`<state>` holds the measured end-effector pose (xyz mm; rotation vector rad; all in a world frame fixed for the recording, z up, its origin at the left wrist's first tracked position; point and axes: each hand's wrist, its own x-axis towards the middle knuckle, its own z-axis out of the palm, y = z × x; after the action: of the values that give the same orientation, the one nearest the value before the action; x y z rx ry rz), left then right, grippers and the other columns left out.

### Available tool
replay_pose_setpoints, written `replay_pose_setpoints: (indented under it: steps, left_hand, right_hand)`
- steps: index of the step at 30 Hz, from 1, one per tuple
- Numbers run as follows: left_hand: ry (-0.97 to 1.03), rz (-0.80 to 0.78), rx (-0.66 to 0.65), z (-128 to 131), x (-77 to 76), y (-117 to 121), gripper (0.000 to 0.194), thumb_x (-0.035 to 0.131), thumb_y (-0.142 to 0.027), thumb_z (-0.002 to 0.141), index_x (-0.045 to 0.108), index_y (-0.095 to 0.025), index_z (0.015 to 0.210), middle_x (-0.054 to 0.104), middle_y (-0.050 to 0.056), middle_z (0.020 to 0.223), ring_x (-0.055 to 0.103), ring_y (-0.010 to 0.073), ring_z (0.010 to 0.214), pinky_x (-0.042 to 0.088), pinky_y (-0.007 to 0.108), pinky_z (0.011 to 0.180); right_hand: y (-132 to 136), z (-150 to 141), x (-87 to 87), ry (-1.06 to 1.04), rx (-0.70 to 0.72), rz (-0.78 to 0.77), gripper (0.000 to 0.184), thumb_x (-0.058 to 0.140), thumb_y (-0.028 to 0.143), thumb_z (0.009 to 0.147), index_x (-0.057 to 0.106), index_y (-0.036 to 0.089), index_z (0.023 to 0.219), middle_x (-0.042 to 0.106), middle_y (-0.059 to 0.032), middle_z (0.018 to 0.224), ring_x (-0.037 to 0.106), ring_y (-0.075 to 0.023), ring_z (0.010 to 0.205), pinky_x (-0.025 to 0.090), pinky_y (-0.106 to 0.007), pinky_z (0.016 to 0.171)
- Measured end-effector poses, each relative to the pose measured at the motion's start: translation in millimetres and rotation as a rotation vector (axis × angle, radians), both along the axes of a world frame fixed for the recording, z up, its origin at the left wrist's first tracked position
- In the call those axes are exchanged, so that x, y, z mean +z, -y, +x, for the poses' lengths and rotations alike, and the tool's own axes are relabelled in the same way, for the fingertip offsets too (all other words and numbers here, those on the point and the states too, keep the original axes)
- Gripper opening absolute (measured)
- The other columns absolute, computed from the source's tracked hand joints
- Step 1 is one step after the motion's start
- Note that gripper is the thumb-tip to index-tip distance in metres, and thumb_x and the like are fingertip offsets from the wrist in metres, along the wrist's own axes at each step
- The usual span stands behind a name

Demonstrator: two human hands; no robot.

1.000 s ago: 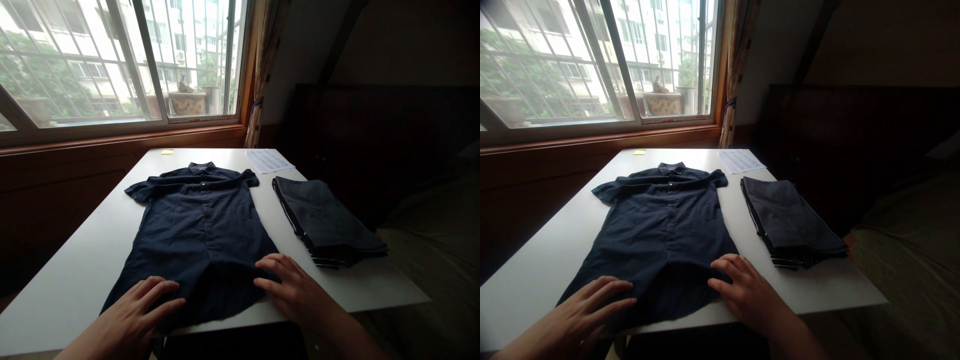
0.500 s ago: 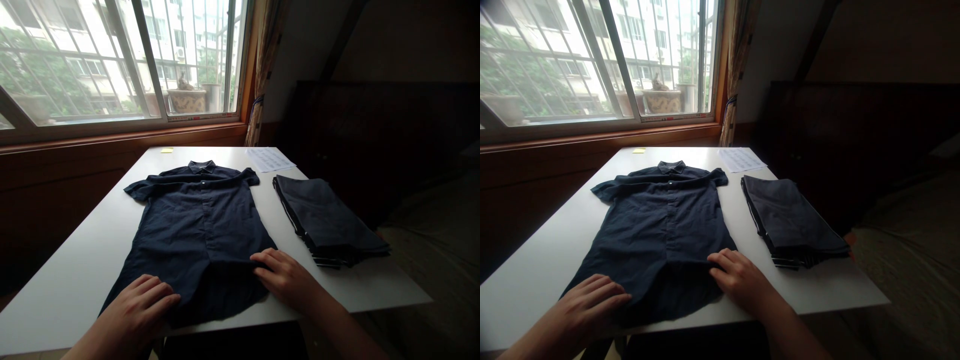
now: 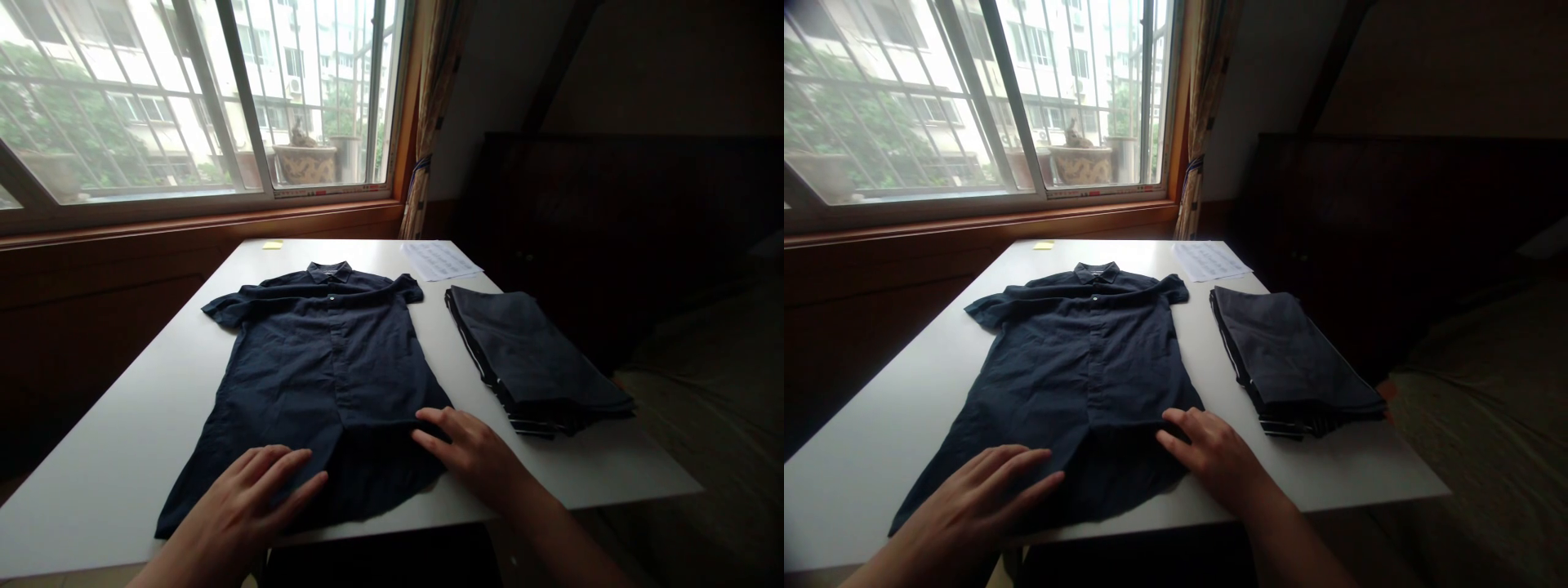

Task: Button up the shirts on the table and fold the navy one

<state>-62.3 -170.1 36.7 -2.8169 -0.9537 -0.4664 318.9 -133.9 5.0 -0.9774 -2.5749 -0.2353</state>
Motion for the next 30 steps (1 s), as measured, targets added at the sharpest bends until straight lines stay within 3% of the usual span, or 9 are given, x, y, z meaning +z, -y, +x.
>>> replay_pose_setpoints:
  steps: [4,9,13,16,20,24,27,30]
  left_hand:
    - [0.073,0.068,-0.128,18.8,10.6,-1.7,0.028,0.053,-0.005,0.092,0.068,-0.021,0.110,0.069,0.006,0.111,0.063,0.0198,0.097,0.057,0.031,0.078]
    - [0.236,0.008,-0.098,23.3,17.2,-1.2,0.020,0.049,-0.008,0.094,0.066,-0.017,0.099,0.070,0.007,0.098,0.064,0.0164,0.084,0.056,0.027,0.073]
    - [0.328,-0.056,-0.003,25.5,10.1,0.7,0.015,0.048,-0.012,0.096,0.060,-0.017,0.089,0.067,0.005,0.089,0.063,0.0123,0.073,0.053,0.022,0.066]
    - [0.253,-0.063,-0.016,30.9,-1.2,3.0,0.016,0.047,-0.012,0.096,0.062,-0.018,0.096,0.067,0.005,0.092,0.063,0.0132,0.074,0.053,0.023,0.066]
    - [0.118,-0.041,-0.063,41.0,-14.5,6.8,0.028,0.047,-0.014,0.095,0.061,-0.022,0.118,0.067,0.008,0.101,0.062,0.0175,0.082,0.056,0.030,0.073]
    - [0.132,-0.038,-0.096,52.3,-21.6,11.5,0.020,0.048,-0.015,0.095,0.063,-0.021,0.107,0.063,0.007,0.088,0.057,0.0167,0.073,0.053,0.029,0.069]
    - [0.168,-0.026,-0.078,59.8,-23.0,14.6,0.015,0.047,-0.016,0.096,0.061,-0.020,0.095,0.056,0.003,0.074,0.053,0.0145,0.064,0.051,0.025,0.063]
    - [0.204,-0.005,-0.067,65.1,-22.7,16.4,0.015,0.046,-0.016,0.097,0.060,-0.019,0.094,0.054,0.002,0.071,0.054,0.0147,0.064,0.050,0.025,0.062]
  right_hand:
    - [-1.3,-6.1,3.7,-0.061,0.036,0.016,0.020,0.055,0.012,0.095,0.069,0.022,0.104,0.065,-0.0096,0.122,0.062,-0.0220,0.102,0.054,-0.039,0.084]
    - [-0.1,-8.2,11.5,-0.259,0.048,-0.042,0.020,0.054,0.009,0.093,0.067,0.021,0.104,0.066,-0.0092,0.115,0.063,-0.0206,0.101,0.054,-0.038,0.088]
    - [2.0,-6.6,16.4,-0.431,0.066,-0.148,0.018,0.056,0.009,0.091,0.064,0.021,0.103,0.067,-0.0083,0.107,0.064,-0.0190,0.098,0.055,-0.034,0.086]
    - [2.6,-5.6,15.0,-0.489,0.051,-0.190,0.016,0.056,0.010,0.090,0.062,0.021,0.100,0.068,-0.0075,0.104,0.065,-0.0185,0.095,0.056,-0.032,0.082]
    - [3.8,-8.5,13.2,-0.413,0.052,-0.162,0.028,0.053,0.007,0.086,0.062,0.021,0.108,0.067,-0.0090,0.110,0.064,-0.0196,0.098,0.055,-0.035,0.087]
    - [8.4,-17.2,19.0,-0.168,0.125,-0.105,0.049,0.054,0.006,0.086,0.058,0.027,0.130,0.062,-0.0088,0.124,0.060,-0.0215,0.109,0.051,-0.041,0.094]
    - [11.8,-23.7,23.2,-0.109,0.174,-0.108,0.038,0.057,0.011,0.089,0.064,0.029,0.121,0.064,-0.0063,0.122,0.058,-0.0219,0.108,0.049,-0.040,0.092]
    - [12.8,-29.5,24.4,-0.149,0.214,-0.160,0.024,0.060,0.014,0.088,0.067,0.023,0.109,0.069,-0.0062,0.106,0.060,-0.0209,0.095,0.049,-0.037,0.082]
